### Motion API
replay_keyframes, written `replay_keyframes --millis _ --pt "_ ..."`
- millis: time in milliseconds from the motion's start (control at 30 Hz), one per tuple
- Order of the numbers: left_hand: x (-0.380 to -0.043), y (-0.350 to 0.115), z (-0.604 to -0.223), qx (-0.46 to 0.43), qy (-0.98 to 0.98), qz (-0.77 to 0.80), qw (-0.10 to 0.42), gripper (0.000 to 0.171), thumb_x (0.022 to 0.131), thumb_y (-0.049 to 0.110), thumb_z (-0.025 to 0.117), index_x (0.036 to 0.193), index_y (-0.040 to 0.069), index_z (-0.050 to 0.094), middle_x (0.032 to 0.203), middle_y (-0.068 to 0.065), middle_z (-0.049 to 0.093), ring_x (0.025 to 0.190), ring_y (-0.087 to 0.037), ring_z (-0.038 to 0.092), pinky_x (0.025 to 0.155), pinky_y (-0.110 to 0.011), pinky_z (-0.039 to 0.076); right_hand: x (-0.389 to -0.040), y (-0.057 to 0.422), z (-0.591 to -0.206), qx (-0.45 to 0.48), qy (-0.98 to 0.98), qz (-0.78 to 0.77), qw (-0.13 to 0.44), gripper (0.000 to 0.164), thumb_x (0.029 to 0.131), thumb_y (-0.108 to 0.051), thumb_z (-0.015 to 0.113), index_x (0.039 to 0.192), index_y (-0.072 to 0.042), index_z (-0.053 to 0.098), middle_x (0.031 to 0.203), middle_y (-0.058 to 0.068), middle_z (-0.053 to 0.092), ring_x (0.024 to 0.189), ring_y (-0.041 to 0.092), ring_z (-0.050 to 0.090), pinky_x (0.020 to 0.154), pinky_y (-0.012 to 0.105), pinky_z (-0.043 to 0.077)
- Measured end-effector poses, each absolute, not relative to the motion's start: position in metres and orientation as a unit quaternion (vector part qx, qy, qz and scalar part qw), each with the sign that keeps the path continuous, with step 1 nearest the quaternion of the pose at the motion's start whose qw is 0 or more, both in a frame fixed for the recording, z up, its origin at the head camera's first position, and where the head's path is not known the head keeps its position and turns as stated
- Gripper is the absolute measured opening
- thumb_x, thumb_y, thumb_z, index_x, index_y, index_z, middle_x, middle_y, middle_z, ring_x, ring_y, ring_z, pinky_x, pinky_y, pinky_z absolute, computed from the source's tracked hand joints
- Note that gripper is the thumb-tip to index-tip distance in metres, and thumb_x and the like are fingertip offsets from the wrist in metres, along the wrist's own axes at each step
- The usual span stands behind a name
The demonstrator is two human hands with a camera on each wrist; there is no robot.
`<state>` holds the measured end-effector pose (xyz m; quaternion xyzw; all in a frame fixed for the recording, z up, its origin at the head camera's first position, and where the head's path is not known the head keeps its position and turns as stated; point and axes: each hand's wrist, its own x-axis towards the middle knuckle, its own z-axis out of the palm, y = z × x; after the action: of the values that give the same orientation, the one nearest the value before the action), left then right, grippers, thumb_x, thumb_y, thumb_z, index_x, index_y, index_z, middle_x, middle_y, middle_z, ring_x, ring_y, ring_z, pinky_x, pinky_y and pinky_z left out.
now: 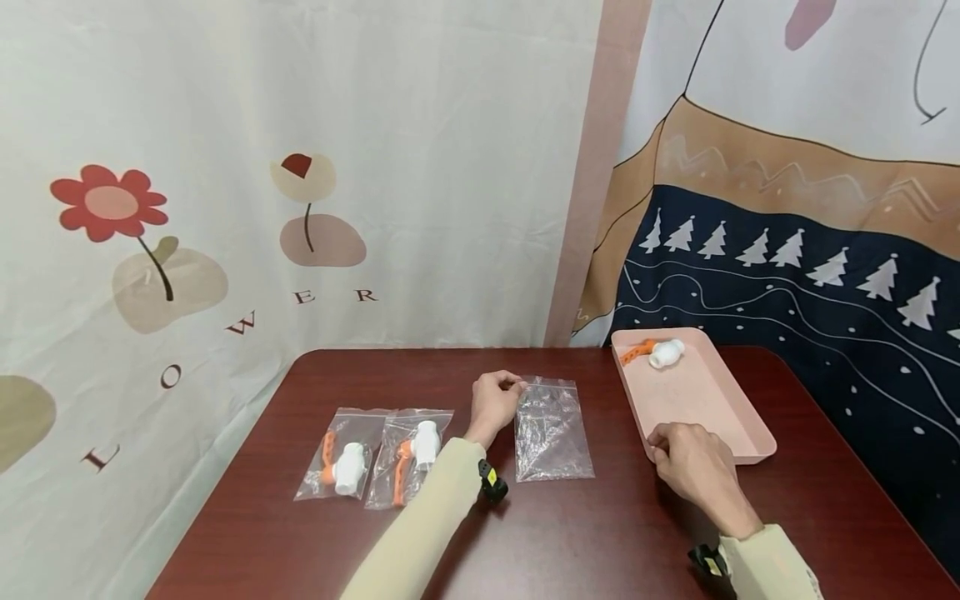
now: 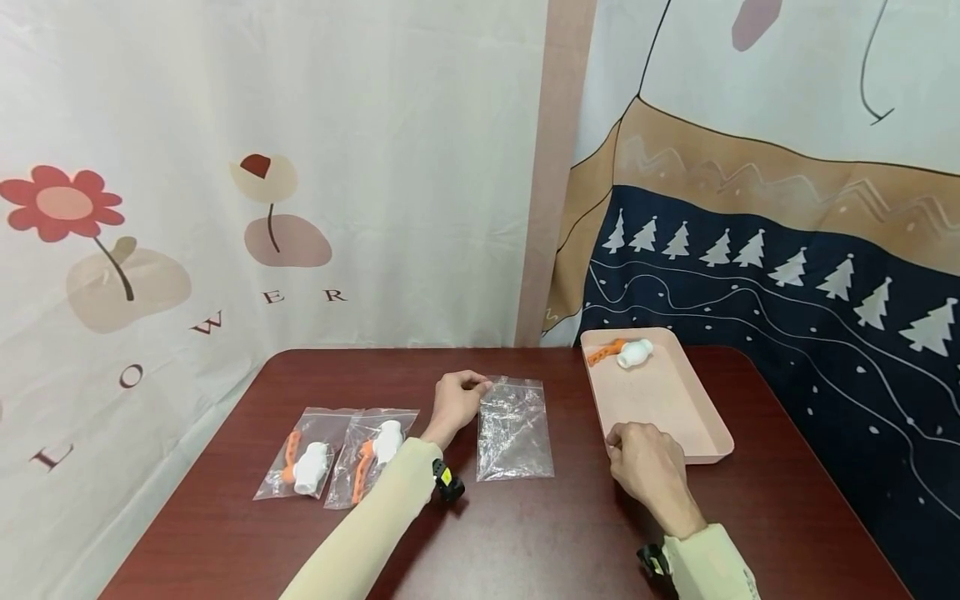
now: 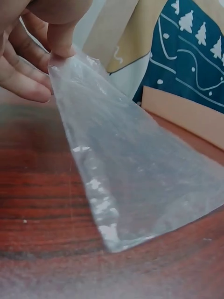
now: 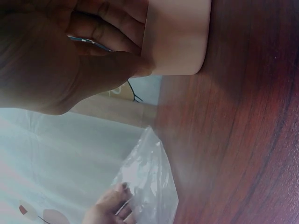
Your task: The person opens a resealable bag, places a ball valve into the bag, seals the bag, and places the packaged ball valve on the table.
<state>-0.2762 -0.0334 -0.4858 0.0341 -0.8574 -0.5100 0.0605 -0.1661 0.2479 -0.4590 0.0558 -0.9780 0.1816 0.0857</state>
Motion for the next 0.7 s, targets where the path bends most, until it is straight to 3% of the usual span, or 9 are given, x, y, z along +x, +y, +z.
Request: replay_keyframes --millis 267,500,700 --pt "-0.266 -0.043 -0.473 0.002 -0.845 -0.528 0.081 0.009 0.096 0.02 0.074 0.096 0.014 0.081 0.088 -0.003 0.077 0.069 -0.009 0.06 0.063 -0.024 0.048 -0.166 0.249 -0.459 0.054 -0.978 0.185 0.081 0.013 0.083 -0.005 0.067 0.08 -0.015 0.074 0.075 0.0 0.071 0.064 0.017 0.059 0.051 0.037 0.044" --pt "-0.256 -0.053 -0.46 -0.02 -0.825 -0.559 0.075 0.011 0.097 0.022 0.072 0.101 0.015 0.081 0.094 -0.005 0.079 0.074 -0.012 0.065 0.065 -0.024 0.05 -0.166 0.25 -0.461 0.047 -0.977 0.191 0.078 0.011 0.084 -0.007 0.068 0.079 -0.017 0.073 0.074 -0.002 0.069 0.062 0.017 0.056 0.05 0.036 0.042" --pt "-0.246 -0.06 -0.445 -0.039 -0.8 -0.595 0.064 0.012 0.097 0.018 0.072 0.103 0.011 0.08 0.095 -0.011 0.078 0.074 -0.013 0.07 0.066 -0.026 0.06 -0.167 0.25 -0.461 0.045 -0.975 0.204 0.073 0.006 0.085 -0.01 0.07 0.082 -0.014 0.073 0.07 -0.004 0.066 0.062 0.013 0.054 0.052 0.032 0.043"
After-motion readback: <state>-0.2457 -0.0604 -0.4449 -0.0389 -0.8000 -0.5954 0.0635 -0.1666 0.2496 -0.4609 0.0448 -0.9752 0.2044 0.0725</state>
